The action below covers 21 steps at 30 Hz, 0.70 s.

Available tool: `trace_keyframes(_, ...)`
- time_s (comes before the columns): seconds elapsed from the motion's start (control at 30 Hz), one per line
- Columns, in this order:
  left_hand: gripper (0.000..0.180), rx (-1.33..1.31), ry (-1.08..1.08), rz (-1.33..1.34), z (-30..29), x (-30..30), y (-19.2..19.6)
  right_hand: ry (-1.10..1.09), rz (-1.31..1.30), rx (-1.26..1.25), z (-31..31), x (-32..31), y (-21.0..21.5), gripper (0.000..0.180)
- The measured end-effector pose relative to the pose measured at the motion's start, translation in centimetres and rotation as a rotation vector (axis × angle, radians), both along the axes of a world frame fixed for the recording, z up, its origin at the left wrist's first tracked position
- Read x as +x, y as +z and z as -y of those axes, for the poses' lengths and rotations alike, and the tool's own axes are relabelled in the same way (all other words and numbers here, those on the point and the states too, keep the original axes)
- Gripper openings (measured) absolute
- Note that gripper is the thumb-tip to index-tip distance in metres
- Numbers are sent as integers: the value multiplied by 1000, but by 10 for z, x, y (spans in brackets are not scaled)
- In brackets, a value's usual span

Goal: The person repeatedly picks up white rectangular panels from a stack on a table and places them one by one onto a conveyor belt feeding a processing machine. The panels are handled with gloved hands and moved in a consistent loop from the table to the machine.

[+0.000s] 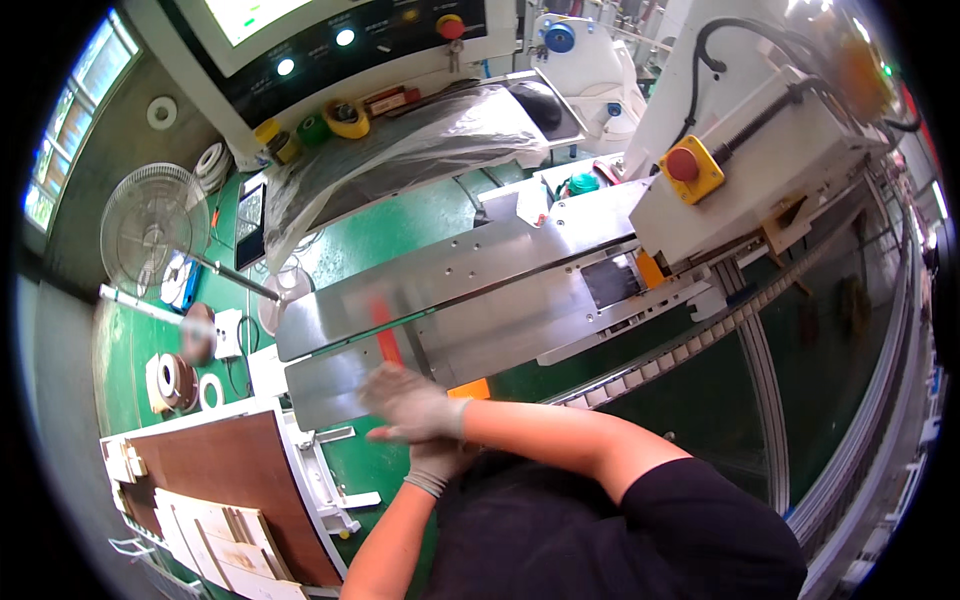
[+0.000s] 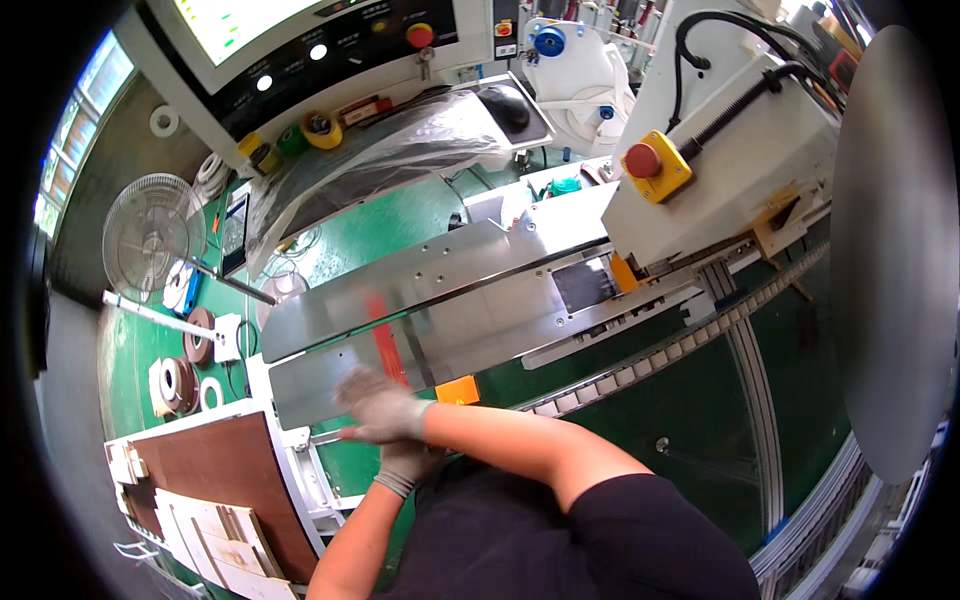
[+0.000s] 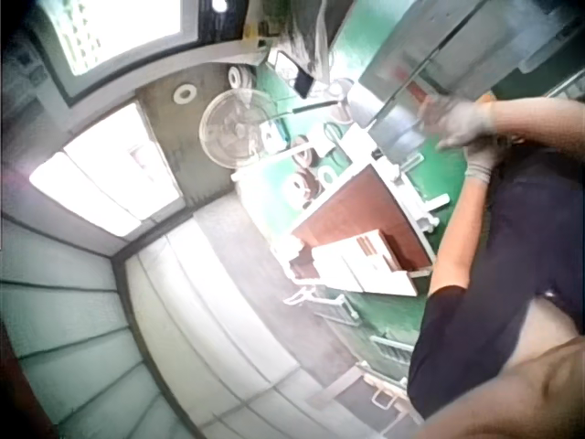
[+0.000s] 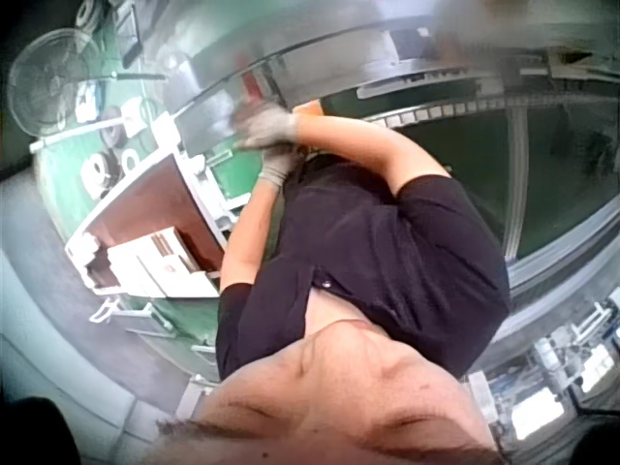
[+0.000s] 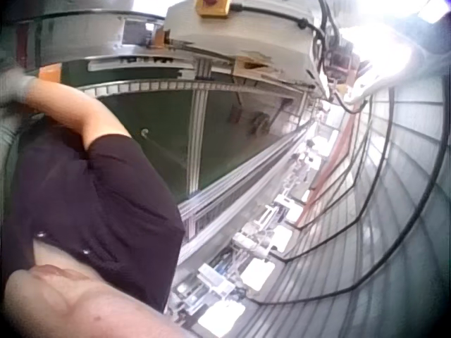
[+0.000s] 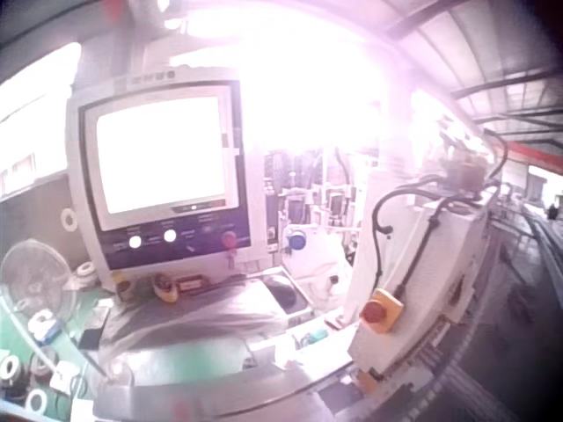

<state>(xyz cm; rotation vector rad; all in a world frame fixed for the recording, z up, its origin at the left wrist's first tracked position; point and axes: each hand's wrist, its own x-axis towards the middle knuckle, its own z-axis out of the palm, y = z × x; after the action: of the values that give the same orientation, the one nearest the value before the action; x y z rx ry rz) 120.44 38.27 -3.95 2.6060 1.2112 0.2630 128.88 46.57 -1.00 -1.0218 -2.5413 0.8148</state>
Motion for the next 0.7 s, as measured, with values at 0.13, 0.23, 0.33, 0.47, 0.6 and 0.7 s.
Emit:
trace_keyframes(0.13,49,-346,-83,-117,-12,-4,6,294,-438,-586,14,-82,23,55)
trace_keyframes(0.23,52,-475,65,-145,-30,20,41,238,-143,-437,34,-99,-15,33)
trace_keyframes(0.33,60,-626,137,-205,-32,9,58,406,234,-365,51,-101,10,22)
trace_keyframes(0.47,49,-535,148,-72,-23,0,5,267,145,-326,37,-102,19,19)
trace_keyframes(0.6,40,-475,184,-24,-14,14,-27,143,-205,-427,13,-86,-29,52)
trace_keyframes(0.7,39,-546,225,-22,2,7,-15,391,73,-463,17,-93,-23,80)
